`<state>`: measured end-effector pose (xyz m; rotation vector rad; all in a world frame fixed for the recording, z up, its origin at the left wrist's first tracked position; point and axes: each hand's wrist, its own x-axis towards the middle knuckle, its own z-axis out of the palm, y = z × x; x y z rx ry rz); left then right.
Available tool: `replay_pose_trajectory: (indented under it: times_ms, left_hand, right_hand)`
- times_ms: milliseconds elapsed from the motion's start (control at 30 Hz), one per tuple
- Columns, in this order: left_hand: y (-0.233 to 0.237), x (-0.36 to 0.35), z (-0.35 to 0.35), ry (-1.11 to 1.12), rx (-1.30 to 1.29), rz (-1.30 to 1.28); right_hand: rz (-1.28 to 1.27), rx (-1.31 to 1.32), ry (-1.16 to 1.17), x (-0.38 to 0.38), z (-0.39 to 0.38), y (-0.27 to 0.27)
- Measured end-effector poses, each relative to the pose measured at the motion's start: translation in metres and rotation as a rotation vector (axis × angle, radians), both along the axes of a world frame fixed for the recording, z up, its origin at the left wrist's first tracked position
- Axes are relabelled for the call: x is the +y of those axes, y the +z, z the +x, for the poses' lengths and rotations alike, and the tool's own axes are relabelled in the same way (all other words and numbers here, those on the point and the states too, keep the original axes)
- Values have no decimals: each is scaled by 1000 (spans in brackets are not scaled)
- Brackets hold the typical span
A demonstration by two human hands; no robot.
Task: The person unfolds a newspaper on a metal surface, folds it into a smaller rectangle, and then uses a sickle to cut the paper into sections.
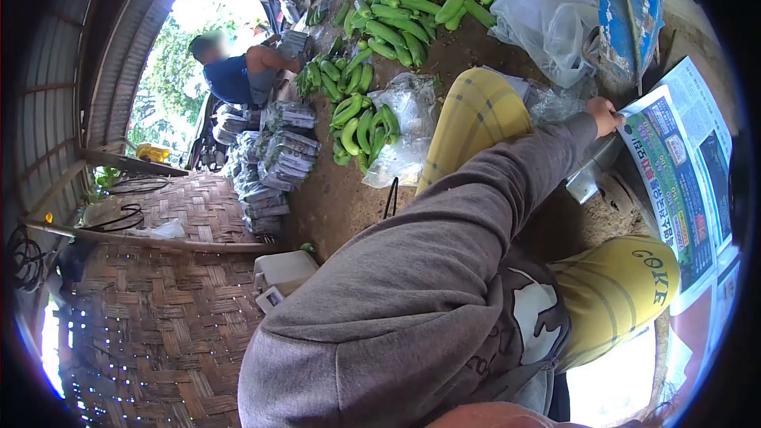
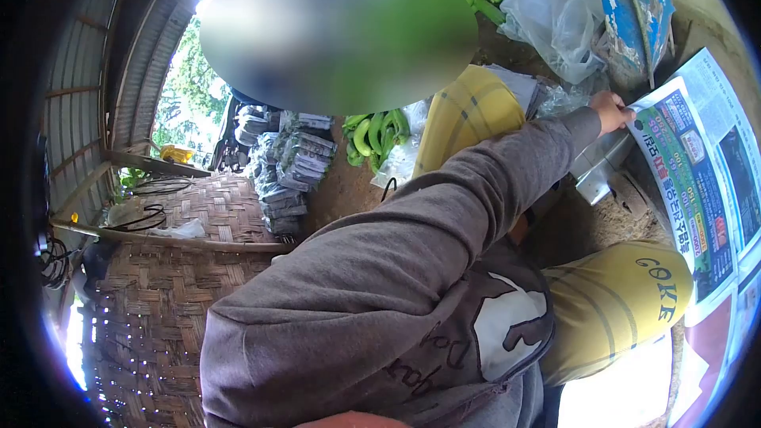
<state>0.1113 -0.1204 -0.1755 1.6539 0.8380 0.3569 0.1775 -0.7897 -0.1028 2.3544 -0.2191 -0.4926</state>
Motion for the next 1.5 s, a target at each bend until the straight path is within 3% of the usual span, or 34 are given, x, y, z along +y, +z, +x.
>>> replay_pose_trajectory:
  times_ms: [333,767,933,967,1000,1067,1133,1167,1200,1267,1300,1333,1367,1400,1500]
  left_hand:
    - [-11,4,2,8,-41,0]
    - [-3,1,-1,28,-7,-23]
    - [-23,12,1,27,-27,45]
    - [-41,16,8,6,-55,101]
    - [-12,12,-2,-98,151,348]
    - [-29,19,0,-160,30,109]
    - [-18,20,-12,-238,-106,-244]
    - [9,12,-15,-237,-2,-218]
    - [4,15,-17,-291,-103,-239]
    - [5,18,-10,-187,80,-158]
    - [4,18,-10,-153,26,-225]
    - [-7,33,-10,-237,84,-163]
    - [-4,30,-10,-170,78,-173]
    - [-3,24,-5,-150,84,-178]
    - [2,24,-5,-117,122,-171]
  right_hand:
    - [133,-97,3,-20,9,-21]
    - [488,-256,-11,-52,15,-52]
    - [794,-370,-47,-71,28,-72]
    - [892,-401,-72,-75,35,-81]
    - [987,-437,-116,-86,38,-91]
    - [1229,-531,-282,-106,44,-110]
    - [1434,-654,-493,-125,40,-127]
    - [1550,-728,-610,-130,36,-132]
    - [1649,-796,-728,-131,34,-134]
    - [1814,-922,-893,-141,32,-135]
    - [1877,-986,-960,-149,27,-135]
    - [1917,-1035,-1003,-160,19,-134]
    - [2094,-1311,-989,-140,14,-123]
    - [1966,-1393,-1022,-132,16,-115]
    - [1983,-1398,-940,-113,8,-102]
